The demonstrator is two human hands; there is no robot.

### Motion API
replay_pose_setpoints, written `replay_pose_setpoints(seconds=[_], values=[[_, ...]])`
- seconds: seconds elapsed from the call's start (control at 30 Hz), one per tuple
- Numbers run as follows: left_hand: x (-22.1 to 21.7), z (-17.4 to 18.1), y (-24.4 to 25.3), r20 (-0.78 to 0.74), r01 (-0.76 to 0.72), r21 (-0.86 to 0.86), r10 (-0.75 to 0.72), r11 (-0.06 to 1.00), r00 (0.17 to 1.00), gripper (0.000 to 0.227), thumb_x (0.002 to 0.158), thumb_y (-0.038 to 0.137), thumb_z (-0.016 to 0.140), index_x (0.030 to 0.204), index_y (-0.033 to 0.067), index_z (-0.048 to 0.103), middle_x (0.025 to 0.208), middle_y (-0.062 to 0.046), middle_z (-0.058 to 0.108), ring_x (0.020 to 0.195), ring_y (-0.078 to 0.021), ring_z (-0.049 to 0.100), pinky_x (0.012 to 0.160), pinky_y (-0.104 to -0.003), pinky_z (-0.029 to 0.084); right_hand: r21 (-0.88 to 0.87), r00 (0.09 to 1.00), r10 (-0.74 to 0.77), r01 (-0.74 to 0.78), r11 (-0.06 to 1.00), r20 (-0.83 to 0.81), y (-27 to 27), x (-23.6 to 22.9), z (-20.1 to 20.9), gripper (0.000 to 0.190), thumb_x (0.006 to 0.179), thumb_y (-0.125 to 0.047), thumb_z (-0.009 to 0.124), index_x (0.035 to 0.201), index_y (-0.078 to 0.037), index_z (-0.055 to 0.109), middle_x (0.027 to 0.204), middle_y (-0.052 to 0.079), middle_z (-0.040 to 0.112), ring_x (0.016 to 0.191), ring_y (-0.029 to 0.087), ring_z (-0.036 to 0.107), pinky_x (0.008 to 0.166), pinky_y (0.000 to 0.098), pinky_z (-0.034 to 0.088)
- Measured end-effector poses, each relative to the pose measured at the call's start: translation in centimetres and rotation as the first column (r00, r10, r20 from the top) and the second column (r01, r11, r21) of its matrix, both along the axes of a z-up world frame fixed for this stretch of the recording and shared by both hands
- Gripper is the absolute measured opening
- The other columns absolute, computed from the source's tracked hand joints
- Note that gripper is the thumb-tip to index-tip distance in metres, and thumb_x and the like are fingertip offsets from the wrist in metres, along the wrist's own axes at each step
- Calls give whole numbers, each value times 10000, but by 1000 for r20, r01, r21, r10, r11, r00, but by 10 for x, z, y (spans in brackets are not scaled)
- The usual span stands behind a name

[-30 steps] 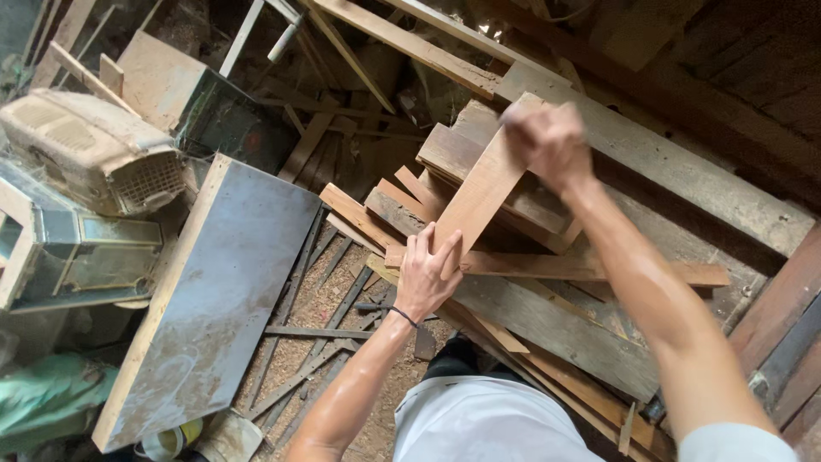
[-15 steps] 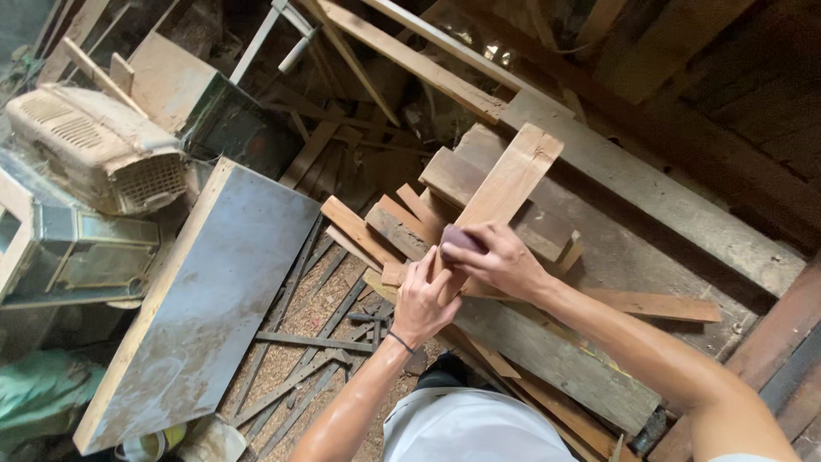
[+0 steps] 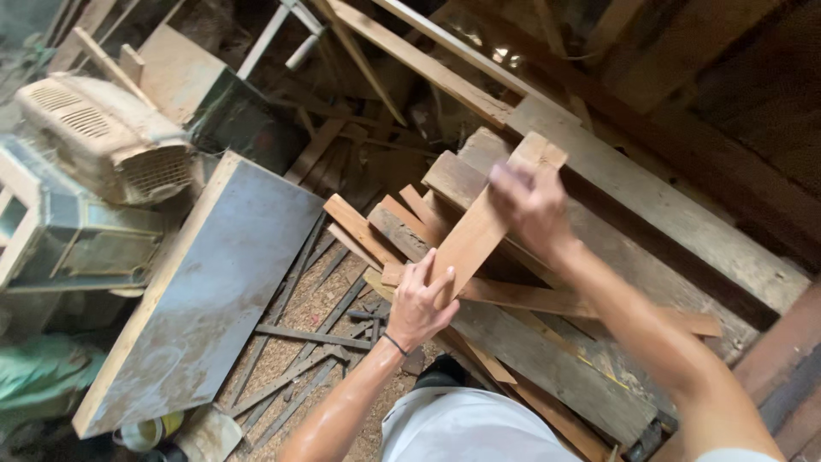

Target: The person sands a wooden plank with sandpaper, marks it with a pen, and then cuts it using a hand saw. The person handles the plank and tools directly with their hands throughout the process.

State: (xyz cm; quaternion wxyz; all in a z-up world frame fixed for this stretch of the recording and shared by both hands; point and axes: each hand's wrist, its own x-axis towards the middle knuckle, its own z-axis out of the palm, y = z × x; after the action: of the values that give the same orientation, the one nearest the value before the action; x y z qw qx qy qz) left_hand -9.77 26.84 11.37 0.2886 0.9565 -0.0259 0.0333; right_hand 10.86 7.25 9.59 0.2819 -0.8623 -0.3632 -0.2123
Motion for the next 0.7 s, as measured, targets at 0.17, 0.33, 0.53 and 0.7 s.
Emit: replay_pose_setpoints(seconds=[0.17, 0.33, 0.53, 0.7], values=[[-4, -9, -2, -18, -7, -8, 6, 1000, 1000, 365, 740, 212, 833, 1050, 105, 672, 1563, -292, 503, 1150, -361, 622, 951, -433, 597, 27, 939, 305, -305, 952, -156, 13, -84, 27, 418, 841, -135, 747, 1251, -217, 725, 1095, 166, 710, 932, 284, 687, 805, 399, 608], [-7, -7, -2, 62, -13, -49, 16, 999, 998, 565, 698, 219, 850, 1229, 99, 701, 1465, -319, 503, 1160, -422, 594, 963, -484, 560, -47, 964, 200, -211, 976, -175, -10, -14, 21, 277, 1033, -178, 674, 1309, -162, 702, 1259, 162, 702, 1070, 296, 683, 852, 392, 605], [-1, -3, 4, 38, 10, -33, -9, 999, 999, 557, 722, 218, 835, 1247, 99, 695, 1466, -322, 493, 1141, -415, 591, 922, -483, 554, 33, 961, -275, 275, 961, 18, -13, 50, 23, 221, 1012, -319, 729, 1167, -164, 755, 1022, 217, 682, 902, 326, 664, 673, 342, 562], [-12, -10, 2, 70, 26, -22, -24, 999, 997, 474, 739, 217, 826, 1184, 140, 684, 1460, -246, 538, 1157, -378, 600, 1000, -458, 545, 233, 892, 247, -167, 958, -379, 23, -74, 36, 188, 1056, -291, 665, 1149, -157, 758, 1066, 113, 733, 941, 254, 712, 832, 380, 603]])
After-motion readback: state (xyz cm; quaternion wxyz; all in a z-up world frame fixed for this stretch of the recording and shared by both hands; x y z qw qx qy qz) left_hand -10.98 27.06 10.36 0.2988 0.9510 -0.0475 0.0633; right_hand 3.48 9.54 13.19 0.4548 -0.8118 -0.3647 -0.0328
